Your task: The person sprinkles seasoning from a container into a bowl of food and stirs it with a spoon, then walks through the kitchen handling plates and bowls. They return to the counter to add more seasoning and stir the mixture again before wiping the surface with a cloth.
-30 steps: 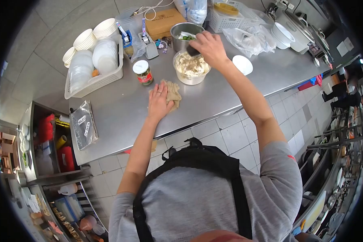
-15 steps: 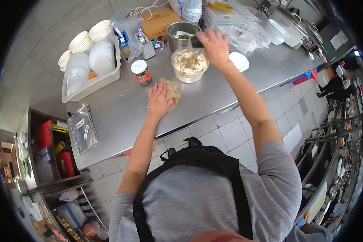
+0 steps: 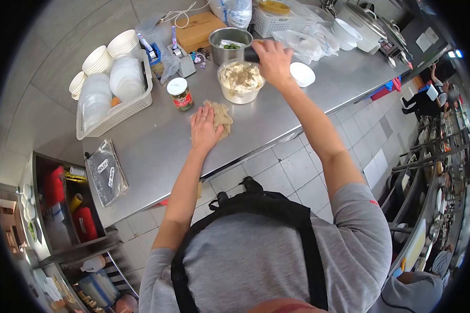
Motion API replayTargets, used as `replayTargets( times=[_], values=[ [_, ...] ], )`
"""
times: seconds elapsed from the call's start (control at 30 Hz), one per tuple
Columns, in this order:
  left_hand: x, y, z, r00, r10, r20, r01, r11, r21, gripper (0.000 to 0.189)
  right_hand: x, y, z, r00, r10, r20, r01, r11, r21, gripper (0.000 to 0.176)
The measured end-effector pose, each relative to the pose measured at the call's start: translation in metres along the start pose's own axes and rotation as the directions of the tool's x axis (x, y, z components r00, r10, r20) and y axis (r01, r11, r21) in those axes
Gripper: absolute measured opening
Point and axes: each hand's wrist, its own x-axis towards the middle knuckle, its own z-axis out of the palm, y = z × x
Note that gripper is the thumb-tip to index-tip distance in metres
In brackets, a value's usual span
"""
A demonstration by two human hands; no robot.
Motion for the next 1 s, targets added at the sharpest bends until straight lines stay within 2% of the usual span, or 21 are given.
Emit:
replayTargets(
  times=[0.07, 0.1, 0.17, 0.2, 0.3, 0.37, 0.5, 0.6, 0.7, 0.77, 0.8, 0.83, 0.87, 0.93, 0.97, 1.0],
  values=[
    [-0.001, -0.004, 0.004, 1.000, -0.010, 0.013, 0.010, 1.000, -0.016, 0.060, -0.002, -0.005, -0.008, 0.978, 0.128, 0.164, -0.139, 0.989, 0.055, 0.057],
    [0.002, -0.002, 0.005, 1.000, -0.020, 0.015, 0.020, 1.000, -0.024, 0.060, 0.001, 0.001, -0.007, 0.955, 0.211, 0.208, -0.253, 0.946, 0.202, 0.060],
    [0.000, 0.004, 0.008, 1.000, -0.019, 0.021, 0.019, 1.000, -0.011, 0.061, 0.007, 0.016, -0.002, 0.880, 0.336, 0.337, -0.465, 0.756, 0.461, 0.068],
    [-0.002, 0.008, 0.007, 0.999, -0.019, 0.027, 0.019, 1.000, 0.000, 0.061, 0.005, 0.021, -0.006, 0.887, 0.361, 0.288, -0.461, 0.724, 0.513, 0.072],
    [-0.010, 0.041, 0.008, 0.997, 0.054, 0.049, -0.054, 0.998, 0.015, 0.065, -0.003, 0.054, -0.032, 0.788, 0.482, 0.382, -0.549, 0.273, 0.790, 0.072],
    [-0.011, 0.065, 0.015, 0.997, 0.074, 0.032, -0.074, 0.997, 0.003, 0.069, -0.017, 0.096, -0.046, 0.786, 0.479, 0.390, -0.518, 0.166, 0.839, 0.073],
    [0.003, 0.110, 0.038, 0.994, 0.104, 0.034, -0.104, 0.994, -0.027, 0.076, -0.065, 0.187, -0.038, 0.743, 0.644, 0.182, -0.454, 0.285, 0.844, 0.069],
    [0.026, 0.145, 0.057, 0.991, 0.111, 0.077, -0.109, 0.994, -0.031, 0.077, -0.107, 0.260, -0.006, 0.741, 0.668, 0.076, -0.537, 0.520, 0.665, 0.065],
    [0.056, 0.169, 0.086, 0.995, 0.075, 0.066, -0.074, 0.997, -0.019, 0.078, -0.134, 0.277, -0.004, 0.678, 0.717, 0.162, -0.547, 0.344, 0.763, 0.060],
    [0.077, 0.175, 0.105, 1.000, 0.003, -0.004, -0.003, 0.998, 0.065, 0.077, -0.146, 0.275, -0.003, 0.665, 0.724, 0.180, -0.499, 0.252, 0.829, 0.058],
    [0.087, 0.181, 0.117, 0.999, -0.012, -0.030, 0.014, 0.996, 0.090, 0.077, -0.155, 0.278, -0.007, 0.646, 0.742, 0.177, -0.479, 0.214, 0.851, 0.057],
    [0.097, 0.179, 0.126, 0.998, 0.000, -0.059, 0.007, 0.993, 0.116, 0.076, -0.162, 0.280, -0.008, 0.659, 0.733, 0.168, -0.474, 0.232, 0.849, 0.056],
    [0.105, 0.176, 0.134, 0.996, 0.028, -0.083, -0.018, 0.992, 0.125, 0.075, -0.173, 0.284, -0.012, 0.642, 0.738, 0.207, -0.485, 0.182, 0.855, 0.057],
    [0.121, 0.174, 0.135, 0.974, 0.168, -0.152, -0.149, 0.981, 0.124, 0.064, -0.193, 0.285, -0.020, 0.630, 0.756, 0.181, -0.542, 0.260, 0.800, 0.055],
    [0.132, 0.168, 0.139, 0.968, 0.215, -0.129, -0.193, 0.967, 0.164, 0.059, -0.199, 0.279, -0.032, 0.642, 0.752, 0.147, -0.529, 0.296, 0.795, 0.055],
    [0.138, 0.164, 0.144, 0.957, 0.263, -0.118, -0.232, 0.946, 0.226, 0.058, -0.205, 0.275, -0.044, 0.589, 0.782, 0.204, -0.534, 0.187, 0.825, 0.057]
  ],
)
